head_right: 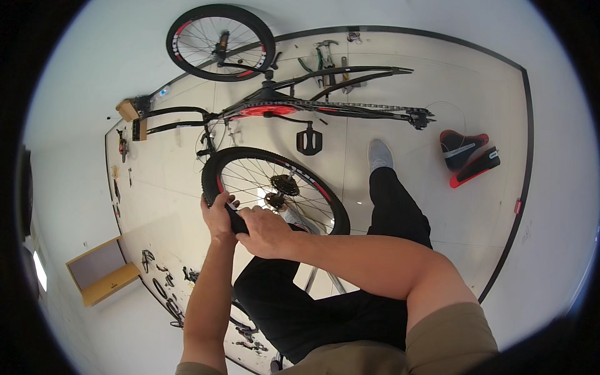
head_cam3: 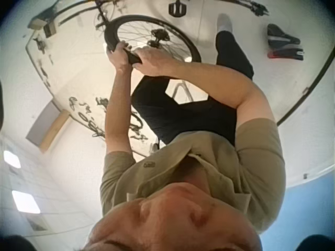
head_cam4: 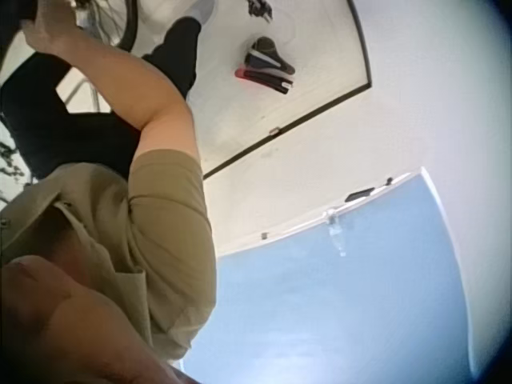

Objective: The person assembles a bicycle by attaching the rear wheel to the frame. They align the wheel with the dropouts, insert the axle, and secure it by tightening the quick-release skewer. The person then checks the wheel alignment and ensures the tire is properly seated on the rim.

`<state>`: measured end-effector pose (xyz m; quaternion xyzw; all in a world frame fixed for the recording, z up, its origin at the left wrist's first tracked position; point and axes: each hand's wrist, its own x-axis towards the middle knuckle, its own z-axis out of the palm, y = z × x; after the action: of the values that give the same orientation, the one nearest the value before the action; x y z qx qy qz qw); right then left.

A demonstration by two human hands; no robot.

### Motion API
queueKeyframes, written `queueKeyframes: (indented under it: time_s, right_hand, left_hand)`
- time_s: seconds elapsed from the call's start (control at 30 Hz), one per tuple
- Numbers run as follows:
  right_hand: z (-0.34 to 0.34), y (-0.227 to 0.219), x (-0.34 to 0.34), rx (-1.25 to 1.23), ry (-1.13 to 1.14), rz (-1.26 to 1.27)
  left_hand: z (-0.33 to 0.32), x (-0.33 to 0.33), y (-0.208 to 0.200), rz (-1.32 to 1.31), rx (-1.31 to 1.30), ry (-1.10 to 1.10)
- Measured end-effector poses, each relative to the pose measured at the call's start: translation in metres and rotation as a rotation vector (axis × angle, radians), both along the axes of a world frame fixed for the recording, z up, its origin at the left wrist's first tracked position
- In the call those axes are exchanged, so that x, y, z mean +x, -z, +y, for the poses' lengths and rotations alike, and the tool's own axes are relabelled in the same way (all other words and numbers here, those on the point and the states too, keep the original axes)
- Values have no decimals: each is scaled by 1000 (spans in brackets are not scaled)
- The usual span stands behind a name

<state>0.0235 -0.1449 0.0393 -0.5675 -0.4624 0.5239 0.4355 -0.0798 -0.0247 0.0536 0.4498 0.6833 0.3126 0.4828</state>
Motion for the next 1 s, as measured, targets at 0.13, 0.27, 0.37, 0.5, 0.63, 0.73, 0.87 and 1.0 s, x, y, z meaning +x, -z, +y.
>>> queueKeyframes:
  time_s: [0.13, 0.27, 0.37, 0.5, 0.63, 0.73, 0.87, 1.0]
  right_hand:
    - [4, 8, 1, -67, -50, -55]
    - [8, 9, -2, -134, -139, 4]
    - [8, 16, -9, -112, -93, 82]
    - [9, 21, -21, -78, -98, 84]
    - [5, 23, -33, -52, -100, 104]
    - [1, 27, -43, -30, -100, 86]
    - [-5, 29, -53, -12, -105, 63]
    - [-5, 30, -58, -34, -166, 54]
  left_hand:
    - [10, -3, 4, 72, -25, -1]
    - [13, 0, 6, 83, -5, 33]
    - [13, 4, 4, 59, -22, 23]
    - [14, -6, 8, 35, -16, 14]
    - [9, -14, 7, 42, -2, 1]
    - [2, -24, 11, 23, 32, -19]
    - [-4, -34, 15, 75, 86, -23]
    - [-10, -44, 14, 69, 71, -3]
